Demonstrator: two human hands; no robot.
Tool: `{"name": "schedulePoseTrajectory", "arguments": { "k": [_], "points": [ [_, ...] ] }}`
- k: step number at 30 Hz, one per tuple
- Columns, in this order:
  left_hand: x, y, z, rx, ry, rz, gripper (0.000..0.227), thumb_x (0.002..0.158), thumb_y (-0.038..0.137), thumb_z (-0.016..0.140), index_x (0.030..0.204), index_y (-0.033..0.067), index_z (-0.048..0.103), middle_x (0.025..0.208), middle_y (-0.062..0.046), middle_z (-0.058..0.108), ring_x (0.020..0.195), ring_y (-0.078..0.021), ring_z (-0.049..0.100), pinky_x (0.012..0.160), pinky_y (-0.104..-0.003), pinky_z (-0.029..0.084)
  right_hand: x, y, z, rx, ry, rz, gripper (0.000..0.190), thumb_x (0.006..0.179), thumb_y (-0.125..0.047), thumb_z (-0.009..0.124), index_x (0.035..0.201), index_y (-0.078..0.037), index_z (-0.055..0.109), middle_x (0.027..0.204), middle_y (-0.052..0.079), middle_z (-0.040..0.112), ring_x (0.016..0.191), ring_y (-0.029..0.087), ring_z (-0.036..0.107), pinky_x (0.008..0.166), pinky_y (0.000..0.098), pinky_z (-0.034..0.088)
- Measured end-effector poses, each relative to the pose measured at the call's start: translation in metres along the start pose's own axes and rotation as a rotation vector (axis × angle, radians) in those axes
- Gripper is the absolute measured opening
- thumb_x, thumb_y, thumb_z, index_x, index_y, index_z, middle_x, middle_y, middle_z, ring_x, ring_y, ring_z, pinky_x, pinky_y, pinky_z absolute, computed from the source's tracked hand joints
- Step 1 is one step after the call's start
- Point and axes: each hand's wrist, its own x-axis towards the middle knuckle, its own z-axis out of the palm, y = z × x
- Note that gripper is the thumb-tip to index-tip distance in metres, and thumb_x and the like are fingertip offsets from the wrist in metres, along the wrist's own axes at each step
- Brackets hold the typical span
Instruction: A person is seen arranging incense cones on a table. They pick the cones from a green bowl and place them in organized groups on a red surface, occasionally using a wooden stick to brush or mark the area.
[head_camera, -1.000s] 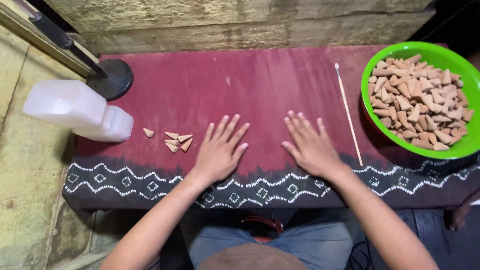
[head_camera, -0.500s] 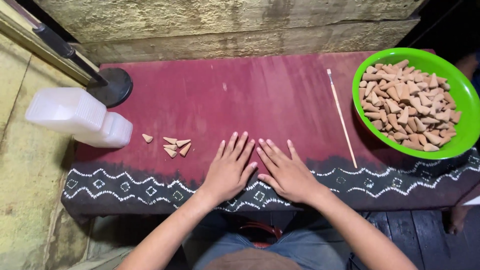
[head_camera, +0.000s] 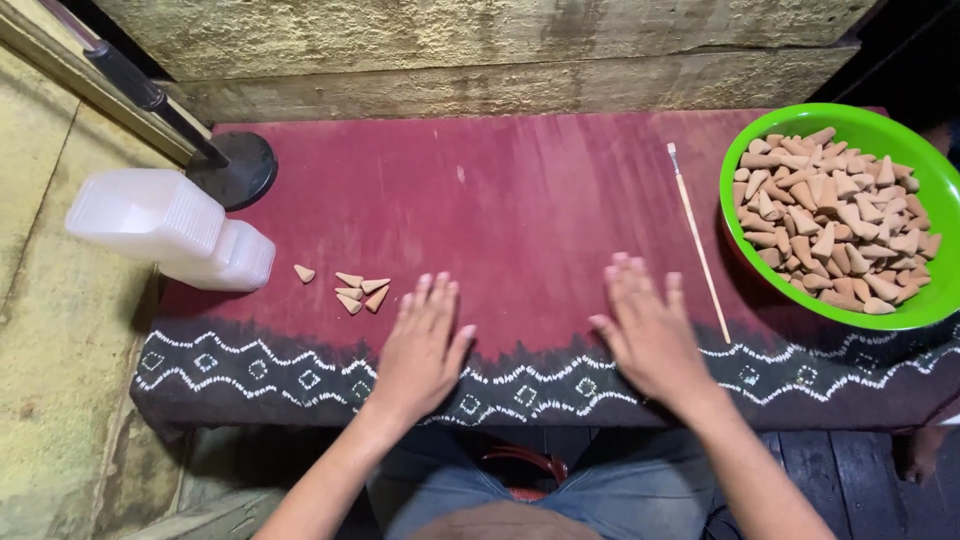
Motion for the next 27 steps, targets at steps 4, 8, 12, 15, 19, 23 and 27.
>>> {"name": "schedulePoseTrajectory", "arguments": {
  "k": [4, 8, 12, 15, 19, 23, 27],
  "points": [
    [0.032, 0.025, 0.004, -0.059, -0.047, 0.081, 0.060, 0.110, 0.036, 0.041, 0.158, 0.0009, 0.036, 0.165, -0.022, 0.033, 0.154, -0.0410, 0.026, 0.122, -0.056, 0.022, 0.023, -0.043, 0.009, 0.217, -0.119, -0.215, 0.068, 0.106, -0.048, 0.046, 0.160, -0.009, 0.034, 0.166, 0.013, 0.035, 0.155, 0.033, 0.028, 0.120, 0.0632, 0.020],
    [0.031, 0.022, 0.006, 0.002, -0.185, 0.095, 0.061, 0.109, 0.042, 0.034, 0.161, 0.0103, 0.033, 0.169, -0.013, 0.027, 0.156, -0.0351, 0.021, 0.124, -0.056, 0.015, 0.026, -0.038, 0.010, 0.069, -0.212, -0.248, 0.068, 0.108, -0.053, 0.036, 0.163, -0.015, 0.028, 0.169, 0.008, 0.027, 0.156, 0.028, 0.022, 0.121, 0.0621, 0.017],
    [0.010, 0.003, -0.006, 0.102, -0.141, 0.055, 0.060, 0.107, 0.048, 0.039, 0.161, 0.0217, 0.035, 0.169, -0.006, 0.029, 0.155, -0.0302, 0.024, 0.123, -0.054, 0.016, 0.006, 0.007, -0.002, 0.018, -0.163, 0.010, 0.068, 0.107, -0.052, 0.037, 0.164, -0.014, 0.029, 0.168, 0.009, 0.032, 0.155, 0.031, 0.027, 0.120, 0.0615, 0.022],
    [-0.001, -0.004, -0.012, 0.051, -0.217, -0.015, 0.063, 0.108, 0.049, 0.035, 0.162, 0.0172, 0.031, 0.171, -0.008, 0.024, 0.156, -0.0312, 0.019, 0.124, -0.054, 0.012, -0.008, 0.040, -0.001, 0.014, -0.127, 0.125, 0.069, 0.109, -0.050, 0.033, 0.163, -0.008, 0.028, 0.170, 0.013, 0.029, 0.155, 0.033, 0.028, 0.122, 0.0627, 0.020],
    [0.020, 0.001, -0.003, 0.002, -0.183, -0.026, 0.066, 0.108, 0.052, 0.038, 0.160, 0.0113, 0.034, 0.168, -0.014, 0.029, 0.156, -0.0359, 0.022, 0.124, -0.055, 0.016, 0.008, 0.019, -0.003, 0.036, -0.065, 0.082, 0.069, 0.109, -0.047, 0.039, 0.162, -0.004, 0.030, 0.167, 0.020, 0.033, 0.153, 0.037, 0.031, 0.120, 0.0670, 0.019],
    [0.063, 0.011, 0.006, -0.023, -0.110, 0.098, 0.057, 0.111, 0.044, 0.037, 0.158, 0.0124, 0.041, 0.166, -0.010, 0.036, 0.156, -0.0336, 0.025, 0.125, -0.055, 0.019, 0.042, -0.012, 0.000, 0.238, -0.165, -0.183, 0.068, 0.107, -0.048, 0.044, 0.163, -0.011, 0.028, 0.168, 0.012, 0.030, 0.154, 0.032, 0.027, 0.121, 0.0635, 0.017],
    [0.093, -0.002, 0.012, 0.019, -0.200, 0.063, 0.059, 0.110, 0.047, 0.030, 0.161, 0.0166, 0.036, 0.170, -0.009, 0.028, 0.157, -0.0368, 0.019, 0.125, -0.059, 0.017, 0.071, -0.008, 0.001, 0.123, -0.206, -0.207, 0.067, 0.108, -0.054, 0.036, 0.162, -0.015, 0.032, 0.170, 0.007, 0.030, 0.156, 0.028, 0.026, 0.122, 0.0660, 0.015]
  ]
}}
